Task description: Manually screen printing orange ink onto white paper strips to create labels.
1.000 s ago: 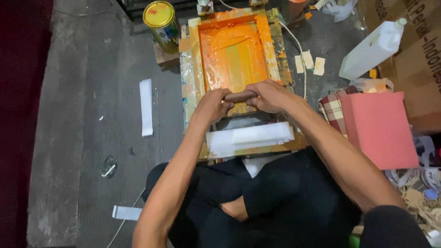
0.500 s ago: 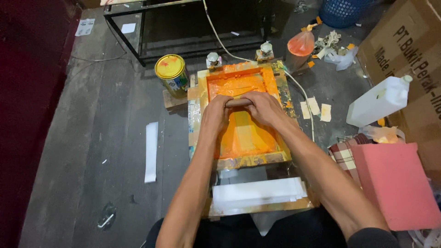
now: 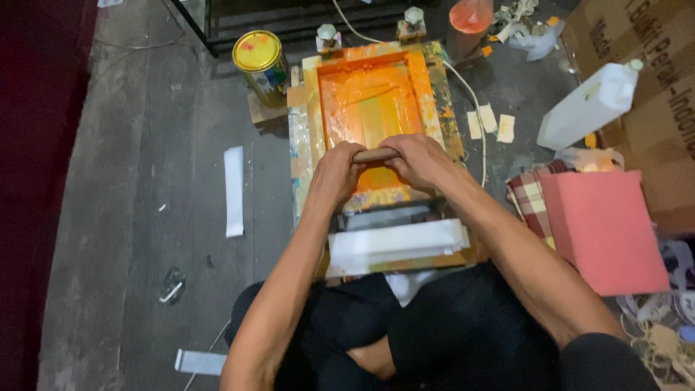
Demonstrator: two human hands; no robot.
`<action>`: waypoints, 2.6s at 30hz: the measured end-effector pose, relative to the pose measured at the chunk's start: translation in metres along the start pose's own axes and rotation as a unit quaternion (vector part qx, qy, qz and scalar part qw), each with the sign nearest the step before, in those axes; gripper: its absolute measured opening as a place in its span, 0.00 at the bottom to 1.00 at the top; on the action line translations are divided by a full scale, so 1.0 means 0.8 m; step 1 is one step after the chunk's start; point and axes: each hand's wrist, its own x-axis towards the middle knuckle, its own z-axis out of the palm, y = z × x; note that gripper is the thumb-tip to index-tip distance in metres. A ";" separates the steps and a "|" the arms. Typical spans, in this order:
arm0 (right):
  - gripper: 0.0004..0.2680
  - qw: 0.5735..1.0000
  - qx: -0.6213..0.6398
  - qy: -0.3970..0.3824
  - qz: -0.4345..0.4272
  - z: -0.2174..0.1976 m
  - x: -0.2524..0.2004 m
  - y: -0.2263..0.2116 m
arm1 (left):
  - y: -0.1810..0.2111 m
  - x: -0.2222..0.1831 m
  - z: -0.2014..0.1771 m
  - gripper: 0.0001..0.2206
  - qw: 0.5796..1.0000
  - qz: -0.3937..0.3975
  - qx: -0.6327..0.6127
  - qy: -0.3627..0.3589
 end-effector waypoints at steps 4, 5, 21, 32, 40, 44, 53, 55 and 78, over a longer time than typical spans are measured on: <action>0.08 1.000 -0.005 -0.012 -0.003 0.006 -0.031 -0.006 | 0.016 -0.029 0.007 0.14 1.000 -0.006 0.010 -0.027; 0.08 1.000 0.015 -0.019 -0.004 0.007 -0.035 -0.004 | 0.019 -0.034 0.007 0.14 0.999 -0.011 -0.006 -0.034; 0.05 0.991 0.049 -0.119 0.035 -0.019 -0.043 -0.016 | 0.026 -0.041 -0.004 0.15 0.994 -0.063 -0.061 -0.068; 0.11 0.996 0.026 -0.074 0.036 -0.036 -0.014 -0.024 | 0.023 -0.020 -0.026 0.15 0.998 -0.008 -0.066 -0.009; 0.12 0.998 -0.005 0.060 -0.019 -0.017 0.090 0.037 | -0.033 0.080 -0.016 0.19 0.994 0.029 -0.061 0.088; 0.12 0.997 0.008 0.079 -0.016 -0.015 0.103 0.039 | -0.038 0.094 -0.015 0.19 0.994 0.020 -0.057 0.091; 0.10 0.997 0.025 0.066 -0.032 0.004 0.033 0.015 | -0.034 0.033 0.009 0.14 0.998 0.008 -0.040 0.057; 0.10 0.996 0.038 0.069 -0.044 0.009 0.009 0.008 | -0.025 0.010 0.011 0.13 0.998 0.005 -0.035 0.051; 0.13 0.993 0.033 -0.093 0.065 0.015 -0.028 0.012 | -0.015 -0.056 0.047 0.08 0.974 -0.114 -0.193 0.029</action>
